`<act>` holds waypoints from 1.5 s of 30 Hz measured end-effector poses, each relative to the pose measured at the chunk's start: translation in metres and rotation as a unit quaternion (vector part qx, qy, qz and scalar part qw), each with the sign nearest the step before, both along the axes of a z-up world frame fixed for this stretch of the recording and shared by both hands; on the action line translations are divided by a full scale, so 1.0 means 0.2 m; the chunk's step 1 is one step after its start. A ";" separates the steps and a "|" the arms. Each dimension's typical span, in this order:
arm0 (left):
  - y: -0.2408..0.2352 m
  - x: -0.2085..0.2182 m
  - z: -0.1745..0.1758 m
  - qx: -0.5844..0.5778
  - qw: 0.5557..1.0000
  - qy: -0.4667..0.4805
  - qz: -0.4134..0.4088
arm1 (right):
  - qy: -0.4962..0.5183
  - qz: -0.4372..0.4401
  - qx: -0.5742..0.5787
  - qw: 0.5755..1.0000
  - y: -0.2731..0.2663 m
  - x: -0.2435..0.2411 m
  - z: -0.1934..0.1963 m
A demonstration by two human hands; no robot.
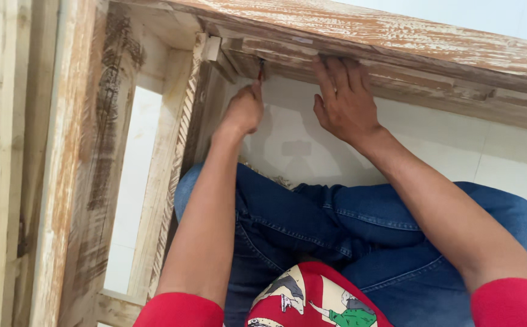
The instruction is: The person sits on the floor and uses a screwdriver to tighten screws into a wooden frame. They hold the frame steady with one hand while turning the screwdriver with the other.
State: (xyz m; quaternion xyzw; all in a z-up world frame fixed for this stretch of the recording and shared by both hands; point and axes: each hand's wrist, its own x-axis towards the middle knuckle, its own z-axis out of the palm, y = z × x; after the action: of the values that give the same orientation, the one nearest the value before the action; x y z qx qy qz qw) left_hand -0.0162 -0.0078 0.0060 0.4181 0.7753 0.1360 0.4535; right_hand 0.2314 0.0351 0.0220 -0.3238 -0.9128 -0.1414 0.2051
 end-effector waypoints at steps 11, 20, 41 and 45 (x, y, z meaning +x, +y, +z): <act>0.07 0.06 -0.30 -0.033 0.994 0.103 -0.007 | 0.005 0.005 -0.008 1.000 0.00 0.00 0.00; 0.14 0.08 -0.33 -0.026 0.994 0.109 -0.004 | 0.003 -0.005 0.018 1.000 0.00 0.00 0.02; 0.14 0.01 0.20 -0.035 0.992 -0.041 0.115 | 0.001 0.008 -0.017 1.000 -0.01 0.01 0.02; 0.21 -0.20 -0.59 0.296 0.830 0.371 -0.293 | 0.000 0.006 -0.009 1.000 -0.01 0.00 0.03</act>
State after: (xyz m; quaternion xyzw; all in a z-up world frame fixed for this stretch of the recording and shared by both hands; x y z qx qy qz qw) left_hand -0.0565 0.0341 -0.1117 0.7588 0.6490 0.0544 0.0053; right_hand 0.2324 0.0340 0.0275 -0.3203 -0.9158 -0.1324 0.2031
